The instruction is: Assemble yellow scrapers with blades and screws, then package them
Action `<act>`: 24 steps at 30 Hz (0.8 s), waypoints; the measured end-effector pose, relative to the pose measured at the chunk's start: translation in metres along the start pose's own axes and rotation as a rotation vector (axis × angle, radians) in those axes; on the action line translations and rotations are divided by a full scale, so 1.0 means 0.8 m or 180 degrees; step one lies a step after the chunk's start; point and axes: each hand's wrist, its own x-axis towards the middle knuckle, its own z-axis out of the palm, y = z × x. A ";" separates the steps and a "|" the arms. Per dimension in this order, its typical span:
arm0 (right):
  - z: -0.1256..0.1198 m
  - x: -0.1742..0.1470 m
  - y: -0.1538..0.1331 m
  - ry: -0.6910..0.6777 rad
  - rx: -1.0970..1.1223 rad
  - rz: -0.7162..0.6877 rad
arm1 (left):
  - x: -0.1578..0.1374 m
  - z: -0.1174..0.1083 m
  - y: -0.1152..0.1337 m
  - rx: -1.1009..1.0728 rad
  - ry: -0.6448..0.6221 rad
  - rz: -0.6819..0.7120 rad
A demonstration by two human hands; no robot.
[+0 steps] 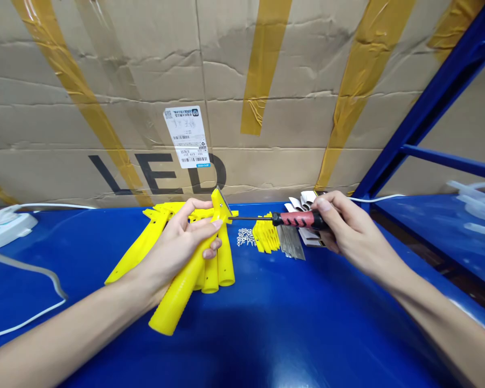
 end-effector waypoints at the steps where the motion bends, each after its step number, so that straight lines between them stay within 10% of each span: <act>1: 0.000 0.000 0.000 -0.0004 -0.0008 0.0030 | 0.000 0.000 0.000 0.0016 0.0010 0.0023; 24: -0.007 0.000 -0.003 -0.0569 0.0058 -0.0206 | -0.003 0.005 -0.001 0.0084 0.0079 0.0003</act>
